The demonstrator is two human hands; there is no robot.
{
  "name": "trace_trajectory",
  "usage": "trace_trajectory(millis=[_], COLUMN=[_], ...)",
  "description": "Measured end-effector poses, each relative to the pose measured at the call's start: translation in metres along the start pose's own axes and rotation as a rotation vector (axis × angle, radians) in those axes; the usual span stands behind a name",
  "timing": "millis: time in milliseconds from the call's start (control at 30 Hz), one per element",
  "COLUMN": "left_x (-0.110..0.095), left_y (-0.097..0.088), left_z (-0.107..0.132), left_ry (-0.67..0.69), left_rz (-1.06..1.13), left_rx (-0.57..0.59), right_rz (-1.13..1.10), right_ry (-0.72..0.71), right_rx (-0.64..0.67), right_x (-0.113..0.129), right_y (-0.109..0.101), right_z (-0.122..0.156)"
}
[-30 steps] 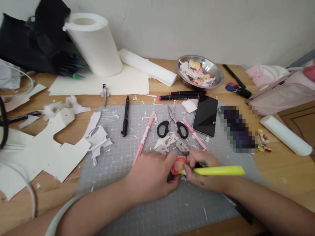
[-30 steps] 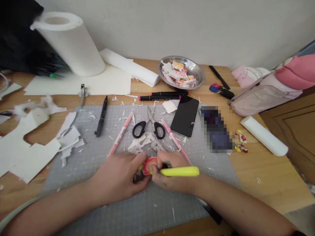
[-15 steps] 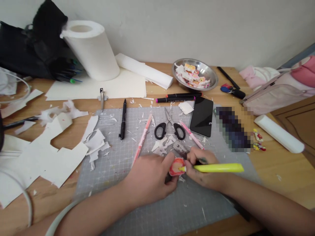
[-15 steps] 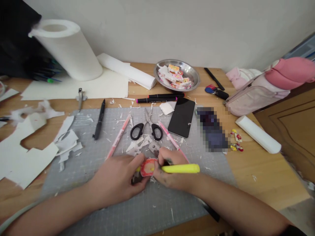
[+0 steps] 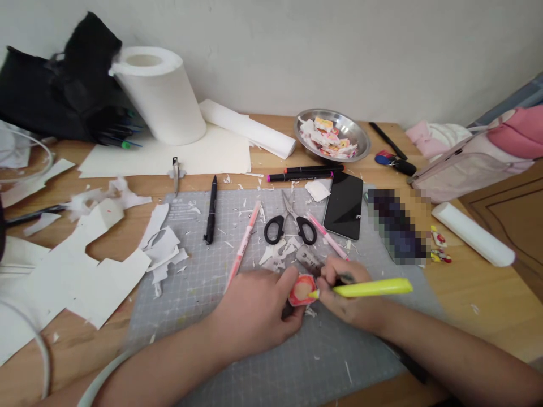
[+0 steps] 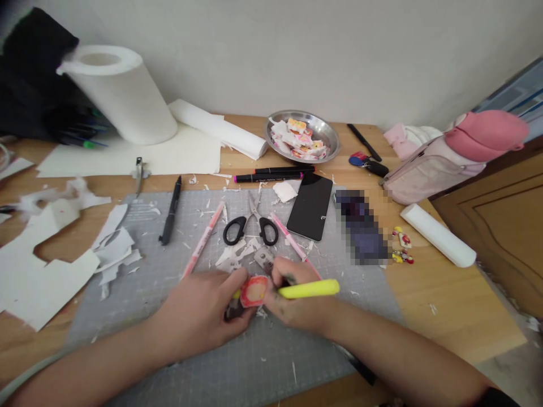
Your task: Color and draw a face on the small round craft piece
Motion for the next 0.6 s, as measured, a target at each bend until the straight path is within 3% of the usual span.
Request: trace_trajectory(millis=[67, 200, 300, 400, 533, 600], left_x=[0.0006, 0.0003, 0.0006, 0.0006, 0.0005, -0.0003], left_y=[0.0005, 0.0005, 0.0005, 0.0002, -0.0001, -0.0004], left_z=[0.0004, 0.001, 0.0007, 0.0002, 0.0009, 0.0013], left_ry=[-0.007, -0.005, -0.011, -0.012, -0.008, 0.0], left_rz=[-0.003, 0.004, -0.001, -0.009, -0.004, -0.002], left_rx=[0.006, 0.018, 0.029, 0.027, 0.019, 0.016], right_rz=[-0.001, -0.015, -0.015, -0.023, -0.034, -0.024], right_ry=[0.016, 0.011, 0.037, 0.021, 0.044, 0.03], right_rx=[-0.058, 0.054, -0.045, 0.028, -0.029, 0.034], right_x=[-0.0022, -0.0037, -0.0069, -0.0057, -0.0063, -0.0045], right_y=[-0.0047, 0.0039, -0.0037, 0.0022, -0.003, 0.0021], right_z=[0.0001, -0.0002, -0.0006, -0.0011, -0.0008, -0.0002])
Point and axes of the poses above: each hand's wrist, its own z-axis away from the middle knuckle, its own y-axis out of the palm, x = y × z, the point moved 8 cm from there along -z, towards the middle knuckle, and after that the axes turned 2 degrees about y, right-handed, at the moved point
